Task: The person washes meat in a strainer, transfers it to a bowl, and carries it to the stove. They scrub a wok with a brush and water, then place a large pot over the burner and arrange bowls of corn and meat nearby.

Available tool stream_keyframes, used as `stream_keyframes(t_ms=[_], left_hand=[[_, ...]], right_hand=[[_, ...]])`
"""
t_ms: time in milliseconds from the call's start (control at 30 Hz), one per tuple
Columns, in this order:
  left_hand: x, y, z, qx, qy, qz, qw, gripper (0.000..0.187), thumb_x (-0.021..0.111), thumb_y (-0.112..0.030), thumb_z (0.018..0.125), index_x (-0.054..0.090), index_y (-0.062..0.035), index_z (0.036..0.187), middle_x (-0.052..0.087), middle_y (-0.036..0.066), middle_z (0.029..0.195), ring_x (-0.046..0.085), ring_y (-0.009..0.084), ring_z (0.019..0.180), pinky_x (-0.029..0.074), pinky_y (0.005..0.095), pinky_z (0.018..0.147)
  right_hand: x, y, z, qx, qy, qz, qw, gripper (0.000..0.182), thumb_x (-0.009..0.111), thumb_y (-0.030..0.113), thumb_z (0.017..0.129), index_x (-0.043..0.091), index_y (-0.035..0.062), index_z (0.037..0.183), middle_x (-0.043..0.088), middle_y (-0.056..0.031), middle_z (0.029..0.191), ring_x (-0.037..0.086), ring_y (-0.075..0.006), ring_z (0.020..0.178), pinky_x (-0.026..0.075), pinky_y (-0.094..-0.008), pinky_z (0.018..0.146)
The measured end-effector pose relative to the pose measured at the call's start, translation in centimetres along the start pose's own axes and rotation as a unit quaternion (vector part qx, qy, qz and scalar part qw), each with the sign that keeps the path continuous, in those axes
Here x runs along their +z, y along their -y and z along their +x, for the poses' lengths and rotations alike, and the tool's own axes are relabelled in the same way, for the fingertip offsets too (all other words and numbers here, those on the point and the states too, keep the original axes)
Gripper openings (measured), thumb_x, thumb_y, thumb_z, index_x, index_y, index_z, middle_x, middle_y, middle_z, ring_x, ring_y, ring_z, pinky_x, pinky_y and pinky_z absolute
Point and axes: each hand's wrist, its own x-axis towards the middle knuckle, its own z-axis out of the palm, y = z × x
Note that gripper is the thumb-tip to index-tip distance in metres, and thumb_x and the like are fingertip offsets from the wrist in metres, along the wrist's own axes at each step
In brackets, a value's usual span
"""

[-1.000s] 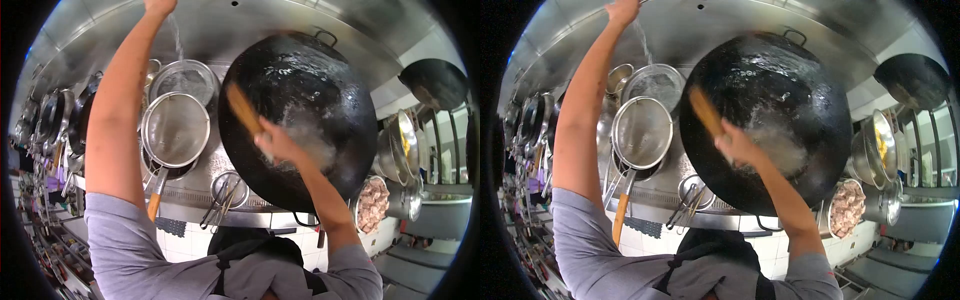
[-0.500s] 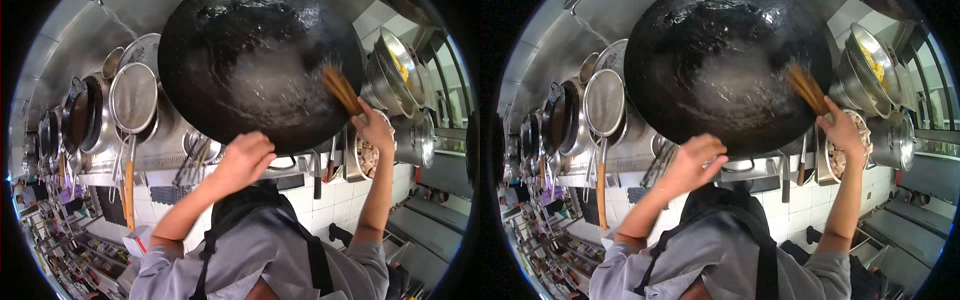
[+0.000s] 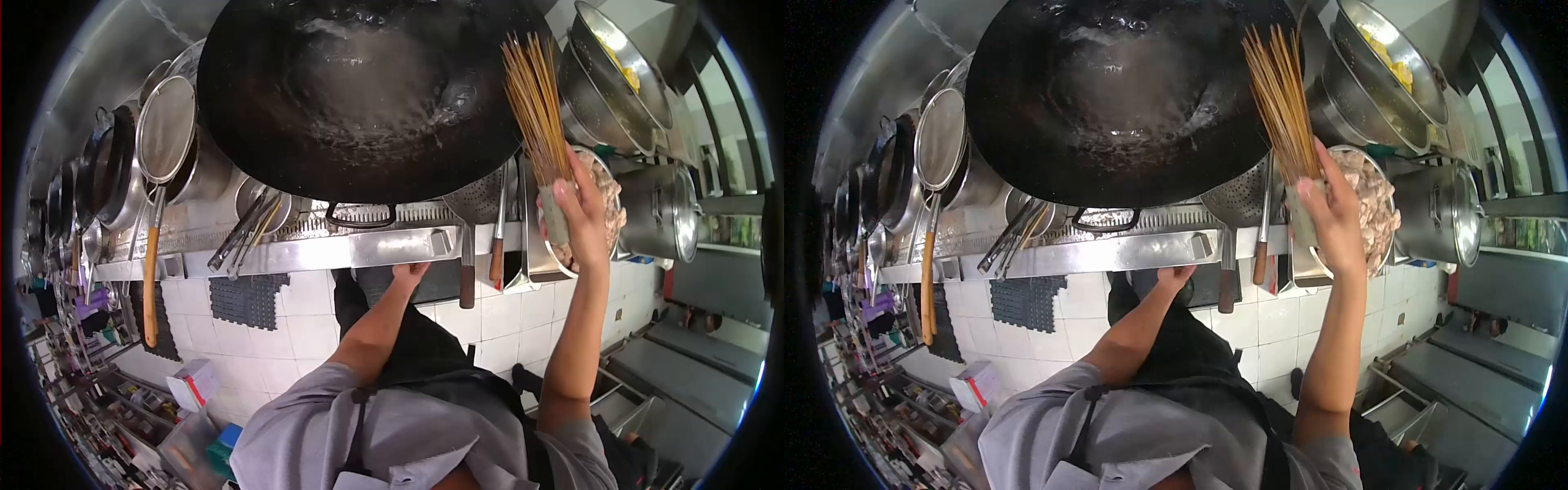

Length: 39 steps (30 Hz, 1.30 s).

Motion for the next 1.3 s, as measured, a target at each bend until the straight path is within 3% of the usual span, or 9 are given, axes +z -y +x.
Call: stream_keyframes(t_ms=[100,167,267,467,900,1033,1133,1233,1300], left_hand=[[-1.0,3.3,3.1,0.090,0.020,0.027,0.995,0.039,0.059,-0.038,0.101,0.061,-0.0083,0.125,0.064,0.017,0.122,0.063,0.0349,0.113,0.049,0.0577,0.102],[2.0,0.5,1.4,-0.211,-0.129,-0.150,0.957,0.039,0.058,-0.038,0.101,0.062,-0.0077,0.125,0.066,0.014,0.121,0.064,0.0327,0.111,0.050,0.0569,0.102],[1.9,2.2,1.5,-0.107,-0.019,-0.255,0.961,0.043,0.058,-0.039,0.101,0.059,-0.0071,0.130,0.063,0.013,0.129,0.062,0.0340,0.119,0.049,0.0586,0.105],[5.1,1.4,-0.9,0.012,-0.032,-0.270,0.962,0.045,0.055,-0.044,0.100,0.060,-0.0111,0.130,0.063,0.011,0.133,0.061,0.0349,0.121,0.052,0.0603,0.100],[2.2,7.1,3.6,-0.023,0.011,-0.307,0.951,0.036,0.053,-0.039,0.103,0.060,-0.0133,0.128,0.070,0.010,0.118,0.067,0.0308,0.113,0.054,0.0611,0.094],[0.4,2.8,-2.0,-0.155,0.029,0.238,0.958,0.037,0.055,-0.032,0.097,0.063,-0.0070,0.124,0.070,0.015,0.116,0.069,0.0327,0.108,0.055,0.0529,0.091],[-0.7,-5.3,-8.3,0.064,0.195,0.722,0.661,0.028,0.060,-0.026,0.089,0.072,-0.0044,0.102,0.073,0.020,0.098,0.072,0.0340,0.090,0.055,0.0475,0.081],[1.8,-15.2,-19.4,0.010,0.162,0.785,0.598,0.022,0.061,-0.020,0.084,0.072,-0.0014,0.079,0.071,0.024,0.094,0.069,0.0425,0.084,0.054,0.0498,0.077],[7.2,-22.0,-25.9,0.046,0.157,0.807,0.567,0.021,0.063,-0.021,0.086,0.072,-0.0019,0.086,0.069,0.023,0.087,0.068,0.0422,0.085,0.054,0.0493,0.077]], right_hand=[[-1.1,0.4,-2.0,0.014,0.017,0.013,1.000,0.066,0.064,0.021,0.100,0.035,0.0043,0.157,0.065,-0.0052,0.102,0.058,-0.0088,0.068,0.048,-0.0264,0.049],[-1.6,0.7,-2.7,0.021,0.030,0.035,0.999,0.067,0.064,0.023,0.100,0.035,0.0045,0.157,0.067,-0.0052,0.101,0.059,-0.0093,0.068,0.050,-0.0264,0.052],[-2.1,0.2,-3.0,0.006,0.010,0.024,1.000,0.069,0.065,0.027,0.100,0.034,0.0053,0.157,0.065,-0.0069,0.109,0.059,-0.0091,0.069,0.049,-0.0254,0.050],[-3.8,-1.0,-3.7,0.044,0.036,0.011,0.998,0.069,0.067,0.019,0.097,0.036,-0.0025,0.155,0.054,-0.0167,0.146,0.054,-0.0211,0.127,0.040,-0.0332,0.108],[10.7,8.1,4.0,-0.257,0.347,-0.325,0.842,0.069,0.075,0.024,0.084,0.051,0.0097,0.147,0.061,-0.0168,0.140,0.060,-0.0380,0.125,0.048,-0.0432,0.105],[17.3,5.1,12.1,-0.100,0.335,-0.580,0.736,0.066,0.071,0.032,0.086,0.053,0.0162,0.147,0.065,-0.0176,0.131,0.063,-0.0392,0.118,0.049,-0.0463,0.104],[16.8,7.4,13.7,-0.141,0.433,-0.458,0.764,0.067,0.072,0.026,0.086,0.051,0.0139,0.148,0.062,-0.0165,0.138,0.057,-0.0379,0.128,0.042,-0.0425,0.113],[23.2,1.6,20.1,-0.307,0.543,-0.313,0.716,0.074,0.072,0.040,0.088,0.046,0.0147,0.152,0.067,-0.0180,0.131,0.072,-0.0354,0.102,0.056,-0.0424,0.091],[31.3,1.5,26.0,-0.157,0.431,-0.267,0.848,0.078,0.070,0.039,0.090,0.039,0.0112,0.156,0.069,-0.0196,0.120,0.072,-0.0310,0.086,0.057,-0.0401,0.067]])
